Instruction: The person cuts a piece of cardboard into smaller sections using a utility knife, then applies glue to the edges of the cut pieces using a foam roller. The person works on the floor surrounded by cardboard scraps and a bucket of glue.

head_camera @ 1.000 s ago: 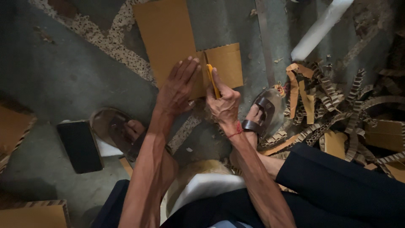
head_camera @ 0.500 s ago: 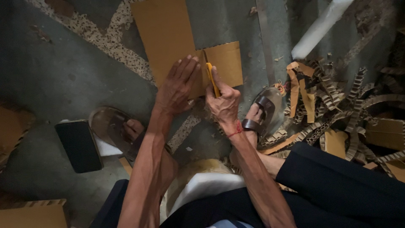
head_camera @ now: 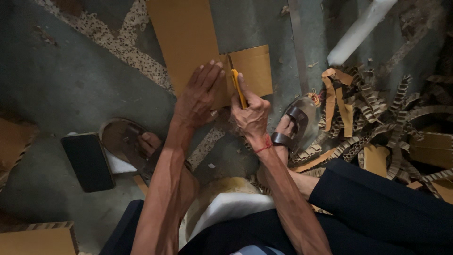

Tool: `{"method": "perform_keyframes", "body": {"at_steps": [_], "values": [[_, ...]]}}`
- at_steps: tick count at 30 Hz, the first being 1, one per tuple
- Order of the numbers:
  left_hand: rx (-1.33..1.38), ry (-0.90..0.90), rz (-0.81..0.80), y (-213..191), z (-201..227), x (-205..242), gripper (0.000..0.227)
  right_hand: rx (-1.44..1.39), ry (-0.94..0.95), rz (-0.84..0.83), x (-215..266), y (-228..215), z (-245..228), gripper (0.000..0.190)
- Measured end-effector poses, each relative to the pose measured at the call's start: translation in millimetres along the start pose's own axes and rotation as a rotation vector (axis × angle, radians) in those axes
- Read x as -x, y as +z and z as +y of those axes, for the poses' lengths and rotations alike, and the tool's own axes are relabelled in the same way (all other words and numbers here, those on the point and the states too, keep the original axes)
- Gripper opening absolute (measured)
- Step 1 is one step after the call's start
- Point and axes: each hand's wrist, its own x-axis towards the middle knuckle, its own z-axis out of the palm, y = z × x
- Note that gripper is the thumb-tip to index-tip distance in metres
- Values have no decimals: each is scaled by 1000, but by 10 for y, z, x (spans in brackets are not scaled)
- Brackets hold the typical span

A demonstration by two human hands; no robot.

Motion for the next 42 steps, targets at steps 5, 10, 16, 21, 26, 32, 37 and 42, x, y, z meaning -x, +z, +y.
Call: {"method": "perform_keyframes", "body": {"at_steps": [5,10,16,21,26,32,37,42], "values": [[17,-5,13,0,11,-2,118,11,-5,12,7,0,-6,62],[9,-5,-5,-5,7,-11,117,27,6,12,15,11,0,62],[-28,-13,4,20,15,-1,116,21,-6,14,24,15,13,64],[-48,-1,-6,42,-5,0,117,54,13,-2,14,7,-17,63],[-30,8,-10,44,-22,-7,116,47,-82,30,-39,10,-55,64],[87,-5,37,27,-22,-5,111,30,-111,-7,-146,150,140,61],[159,8,70,-25,-20,9,108,76,-204,-11,-329,321,342,56],[66,18,132,-3,-12,22,100,35,-73,-68,-379,244,268,34]]}}
